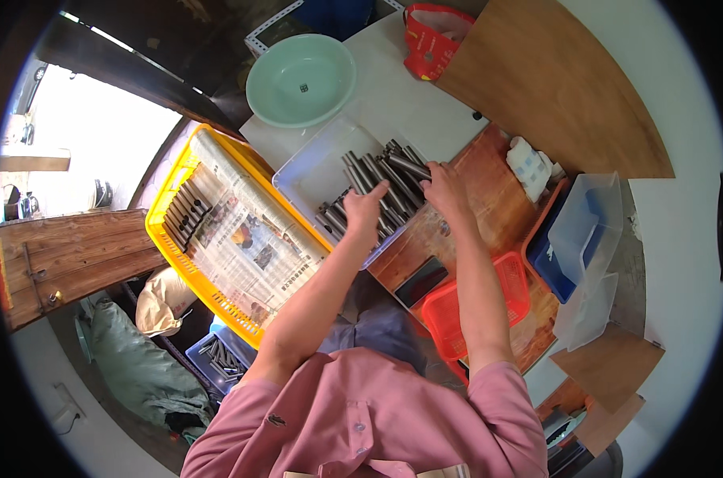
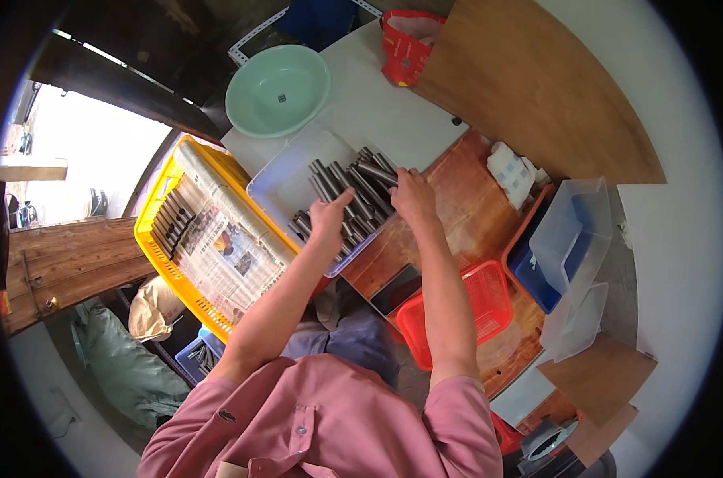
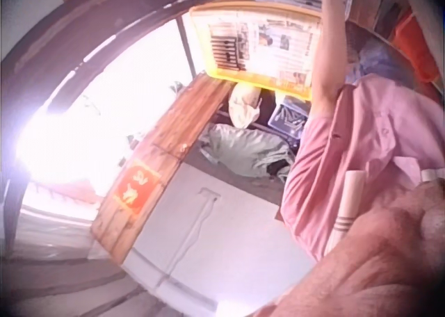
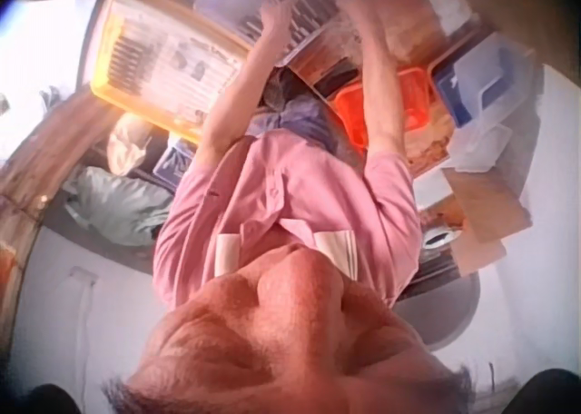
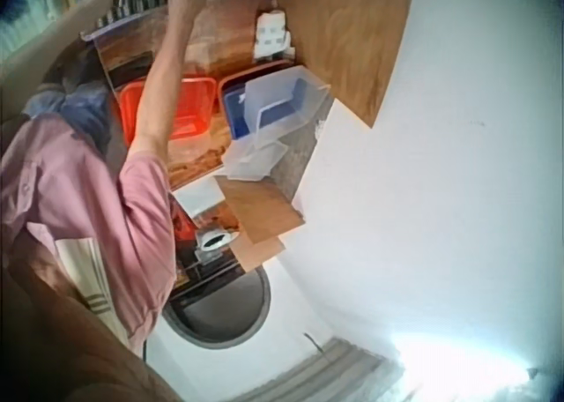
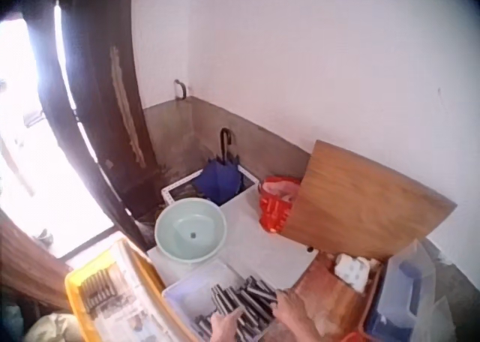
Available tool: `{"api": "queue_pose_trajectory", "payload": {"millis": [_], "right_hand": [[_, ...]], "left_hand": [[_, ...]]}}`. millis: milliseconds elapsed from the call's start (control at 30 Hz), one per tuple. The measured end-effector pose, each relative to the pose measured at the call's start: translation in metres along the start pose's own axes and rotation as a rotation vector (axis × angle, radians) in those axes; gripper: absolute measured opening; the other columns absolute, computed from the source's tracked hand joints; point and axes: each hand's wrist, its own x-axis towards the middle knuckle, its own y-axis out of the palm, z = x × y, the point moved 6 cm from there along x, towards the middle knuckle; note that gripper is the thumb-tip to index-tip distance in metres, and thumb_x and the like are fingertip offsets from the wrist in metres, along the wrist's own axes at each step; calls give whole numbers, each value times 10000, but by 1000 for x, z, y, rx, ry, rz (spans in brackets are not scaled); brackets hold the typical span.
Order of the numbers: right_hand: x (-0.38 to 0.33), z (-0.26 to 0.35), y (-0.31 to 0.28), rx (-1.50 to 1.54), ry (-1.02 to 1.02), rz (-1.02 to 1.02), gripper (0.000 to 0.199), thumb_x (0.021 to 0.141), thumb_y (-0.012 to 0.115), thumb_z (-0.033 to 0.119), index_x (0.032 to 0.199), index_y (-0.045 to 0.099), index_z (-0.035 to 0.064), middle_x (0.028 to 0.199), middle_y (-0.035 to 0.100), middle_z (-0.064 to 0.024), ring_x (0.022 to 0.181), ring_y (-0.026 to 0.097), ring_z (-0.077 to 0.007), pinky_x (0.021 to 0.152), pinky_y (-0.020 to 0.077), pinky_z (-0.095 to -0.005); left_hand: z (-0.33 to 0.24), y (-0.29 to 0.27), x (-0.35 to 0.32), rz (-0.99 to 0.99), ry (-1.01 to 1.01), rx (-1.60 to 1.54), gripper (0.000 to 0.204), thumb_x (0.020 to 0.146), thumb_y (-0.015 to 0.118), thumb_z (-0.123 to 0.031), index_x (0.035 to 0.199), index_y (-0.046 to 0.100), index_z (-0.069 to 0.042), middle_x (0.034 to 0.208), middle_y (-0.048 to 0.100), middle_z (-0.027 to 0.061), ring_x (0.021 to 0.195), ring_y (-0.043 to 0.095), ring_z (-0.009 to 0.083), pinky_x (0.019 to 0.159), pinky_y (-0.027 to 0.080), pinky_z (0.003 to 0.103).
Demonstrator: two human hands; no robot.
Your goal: The person transfers cylindrical metal rods from a yellow basket lined with newspaper into a clear plastic container. They handle the rods in small groups, placing them into the container and arranging them neatly.
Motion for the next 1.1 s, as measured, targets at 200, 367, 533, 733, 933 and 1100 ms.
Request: {"api": "queue_pose_trajectory", "payload": {"millis": [200, 367, 533, 733, 933, 1100], "right_hand": [[0, 12, -7, -158, -65, -192, 334, 842, 744, 195, 1103, 622, 25, 1002, 666, -161, 1008, 658, -373, 845, 549, -470], [-20, 31, -3, -216, -76, -190, 346, 809, 783, 192, 1051, 604, 20, 966, 660, -149, 935, 670, -341, 807, 557, -454], [-34, 29, 8, -176, -41, -281, 348, 789, 789, 162, 1035, 586, 23, 1022, 602, -152, 1010, 622, -347, 841, 537, -468], [-33, 30, 8, -97, -73, -400, 335, 794, 774, 118, 1058, 590, 22, 1086, 569, -164, 1049, 571, -364, 880, 513, -440], [-30, 17, 14, -40, -24, -382, 327, 793, 776, 129, 1053, 604, 30, 1038, 627, -170, 1026, 604, -364, 876, 516, -456], [-19, 16, 27, -61, -30, -335, 296, 797, 774, 153, 1027, 629, 37, 990, 692, -159, 964, 659, -349, 848, 536, -461]], "left_hand": [[-29, -54, 3, -34, 30, -20, 204, 885, 747, -120, 1039, 668, -11, 903, 707, 74, 725, 687, 185, 619, 589, 342], [-42, -86, 0, -30, 88, 0, 215, 904, 726, -121, 1081, 668, -14, 972, 709, 77, 815, 691, 181, 709, 589, 340], [-39, -102, -3, -52, 54, 14, 249, 906, 726, -138, 1110, 661, -11, 996, 707, 80, 838, 685, 186, 737, 573, 339], [-38, -121, 3, -53, 38, 24, 286, 893, 734, -153, 1128, 656, -8, 1034, 702, 90, 901, 675, 192, 810, 544, 352], [-46, -133, -3, -72, 86, 42, 220, 921, 715, -150, 1085, 666, -13, 967, 712, 69, 801, 680, 163, 728, 566, 319], [-44, -143, -7, -74, 65, 8, 253, 890, 750, -165, 1084, 685, -16, 997, 715, 69, 864, 665, 162, 783, 530, 324]]}}
